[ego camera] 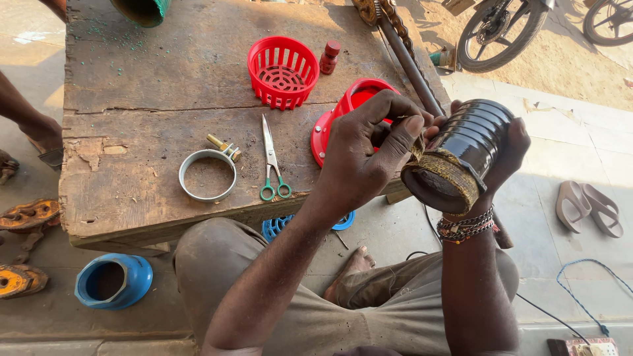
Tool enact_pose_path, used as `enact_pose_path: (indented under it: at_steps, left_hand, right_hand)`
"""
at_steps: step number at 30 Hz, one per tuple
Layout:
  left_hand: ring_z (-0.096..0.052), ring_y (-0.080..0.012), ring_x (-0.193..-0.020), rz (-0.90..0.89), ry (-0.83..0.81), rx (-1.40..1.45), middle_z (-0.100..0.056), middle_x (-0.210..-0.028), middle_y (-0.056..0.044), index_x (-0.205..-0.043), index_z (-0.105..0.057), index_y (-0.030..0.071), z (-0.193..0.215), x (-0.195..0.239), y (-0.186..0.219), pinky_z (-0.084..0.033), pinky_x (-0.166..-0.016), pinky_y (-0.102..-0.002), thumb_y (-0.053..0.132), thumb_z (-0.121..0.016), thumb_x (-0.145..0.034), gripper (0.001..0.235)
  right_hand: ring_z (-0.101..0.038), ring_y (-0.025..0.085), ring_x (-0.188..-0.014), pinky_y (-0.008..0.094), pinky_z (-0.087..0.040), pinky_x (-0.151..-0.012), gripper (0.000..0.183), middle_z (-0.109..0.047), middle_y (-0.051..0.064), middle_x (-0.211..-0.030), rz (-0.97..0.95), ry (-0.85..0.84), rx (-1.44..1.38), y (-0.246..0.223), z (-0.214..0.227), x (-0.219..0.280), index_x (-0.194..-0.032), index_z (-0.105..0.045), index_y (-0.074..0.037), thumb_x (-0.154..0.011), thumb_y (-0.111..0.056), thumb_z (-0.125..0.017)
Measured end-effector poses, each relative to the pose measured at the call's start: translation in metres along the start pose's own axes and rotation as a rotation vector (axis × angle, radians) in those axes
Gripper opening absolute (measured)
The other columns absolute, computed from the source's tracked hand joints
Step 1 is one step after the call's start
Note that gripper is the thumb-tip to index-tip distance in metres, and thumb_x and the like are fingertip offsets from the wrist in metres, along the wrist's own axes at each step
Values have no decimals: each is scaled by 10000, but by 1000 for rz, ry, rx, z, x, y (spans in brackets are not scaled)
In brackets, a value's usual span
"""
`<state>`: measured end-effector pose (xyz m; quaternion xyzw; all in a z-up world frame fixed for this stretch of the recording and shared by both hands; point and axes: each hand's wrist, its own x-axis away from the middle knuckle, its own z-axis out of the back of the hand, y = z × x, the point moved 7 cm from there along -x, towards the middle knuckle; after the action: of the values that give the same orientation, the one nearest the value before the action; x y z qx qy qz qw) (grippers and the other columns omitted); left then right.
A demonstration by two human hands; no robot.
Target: The person sits on the floor and assembles a red plastic pipe fitting onto a black corrugated pipe. They wrap a decorative rope around the joint, apply adhesive from a small bottle, and repeatedly test the fit by connecting and disconnecting the parts.
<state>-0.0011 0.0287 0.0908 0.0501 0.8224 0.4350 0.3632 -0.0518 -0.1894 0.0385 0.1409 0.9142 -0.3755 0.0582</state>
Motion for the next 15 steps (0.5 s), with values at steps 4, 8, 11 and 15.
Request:
enact_pose_path:
  at_steps: [4, 8, 11, 15]
  left_hand:
    - [-740, -117, -946, 58, 37, 76, -736, -1038, -91, -1119, -638, 2, 5, -3, -12, -629, -824, -269, 59, -596, -1084, 79]
    - [-722, -92, -877, 51, 93, -83, -742, -989, -72, -1073, -657, 13, 15, -6, -12, -611, -751, -259, 98, -630, -1050, 92]
    - [-691, -82, -817, 60, 93, -235, -740, -923, -66, -1051, -672, 20, 21, -6, -9, -594, -732, -269, 125, -652, -1033, 108]
    - [-722, -72, -786, 98, 46, -371, -754, -891, -42, -1032, -665, 36, 19, -3, -5, -609, -749, -276, 149, -656, -1017, 115]
  right_hand:
    - [-727, 360, -908, 430, -633, -828, 780, -685, 308, -1070, -74, 37, 25, 17, 3, 2, -1200, -567, 132, -1008, -625, -567]
    - [-736, 362, -898, 447, -636, -822, 779, -697, 288, -1049, -118, 129, -39, 26, 5, 6, -1223, -593, 101, -990, -642, -582]
    - [-728, 375, -903, 474, -629, -831, 751, -692, 284, -1056, -48, 127, 98, 19, 0, 6, -1251, -591, 91, -979, -608, -619]
    - [-721, 394, -957, 499, -618, -859, 685, -684, 294, -1092, 122, 103, 221, 3, -8, 11, -1315, -546, 56, -966, -521, -664]
